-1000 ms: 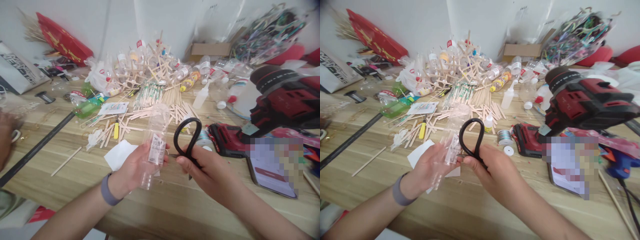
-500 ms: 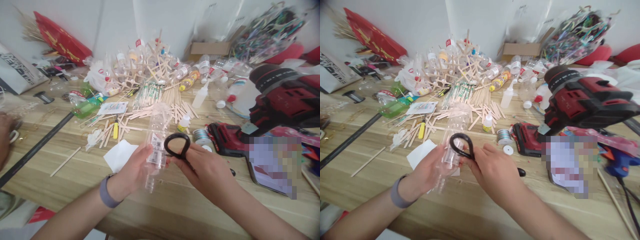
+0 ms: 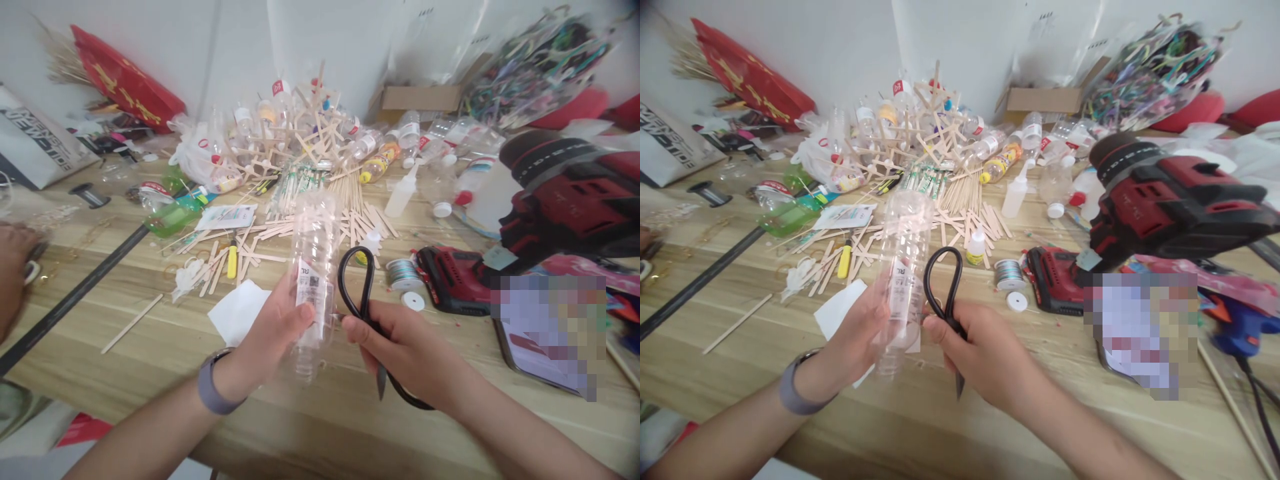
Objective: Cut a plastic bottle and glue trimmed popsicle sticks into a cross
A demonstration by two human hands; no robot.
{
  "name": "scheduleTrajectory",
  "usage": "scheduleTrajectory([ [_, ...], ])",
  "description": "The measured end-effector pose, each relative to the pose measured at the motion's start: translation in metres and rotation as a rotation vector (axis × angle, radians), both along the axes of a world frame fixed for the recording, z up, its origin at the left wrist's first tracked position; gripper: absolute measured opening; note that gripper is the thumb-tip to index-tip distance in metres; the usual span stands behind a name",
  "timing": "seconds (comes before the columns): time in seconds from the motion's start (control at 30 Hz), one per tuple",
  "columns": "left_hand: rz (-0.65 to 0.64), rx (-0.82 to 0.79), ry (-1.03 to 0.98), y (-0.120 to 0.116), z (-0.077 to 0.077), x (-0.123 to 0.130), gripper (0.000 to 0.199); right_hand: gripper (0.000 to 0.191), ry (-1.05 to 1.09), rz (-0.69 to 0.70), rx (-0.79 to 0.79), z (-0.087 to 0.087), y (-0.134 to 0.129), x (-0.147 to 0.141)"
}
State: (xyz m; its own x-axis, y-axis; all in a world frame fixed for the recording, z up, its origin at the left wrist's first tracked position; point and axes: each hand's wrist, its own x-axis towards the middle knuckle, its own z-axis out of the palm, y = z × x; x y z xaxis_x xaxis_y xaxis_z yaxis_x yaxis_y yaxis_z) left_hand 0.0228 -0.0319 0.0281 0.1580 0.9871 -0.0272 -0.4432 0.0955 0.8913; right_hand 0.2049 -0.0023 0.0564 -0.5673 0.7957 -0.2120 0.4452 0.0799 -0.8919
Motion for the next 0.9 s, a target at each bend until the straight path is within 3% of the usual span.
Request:
scheduleTrajectory([
  [0.13, -0.025, 0.069, 0.052, 0.000, 0.003, -0.001, 0.054, 0.042, 0.094, -0.040, -0.198, -0.002, -0.002, -0.001],
  [0.33, 0.033, 0.127, 0.082, 0.001, 0.002, -0.001, 0.059, 0.047, 0.269, -0.141, -0.643, -0.003, -0.006, -0.003],
  [0.47, 0.022, 0.123, 0.057, 0.002, -0.006, -0.002, 0.061, 0.047, 0.347, -0.151, -0.707, -0.004, -0.006, -0.004],
  [0.63, -0.020, 0.067, 0.015, 0.003, -0.003, 0.000, 0.059, 0.046, 0.220, -0.157, -0.354, -0.007, -0.006, -0.005],
  [0.77, -0.031, -0.009, -0.025, 0.004, 0.000, 0.003, 0.053, 0.040, 0.028, -0.062, 0.116, -0.013, -0.005, -0.003],
  [0.9, -0.012, -0.100, -0.026, 0.002, -0.005, 0.002, 0.032, 0.030, -0.131, -0.046, 0.697, -0.019, -0.005, 0.000],
])
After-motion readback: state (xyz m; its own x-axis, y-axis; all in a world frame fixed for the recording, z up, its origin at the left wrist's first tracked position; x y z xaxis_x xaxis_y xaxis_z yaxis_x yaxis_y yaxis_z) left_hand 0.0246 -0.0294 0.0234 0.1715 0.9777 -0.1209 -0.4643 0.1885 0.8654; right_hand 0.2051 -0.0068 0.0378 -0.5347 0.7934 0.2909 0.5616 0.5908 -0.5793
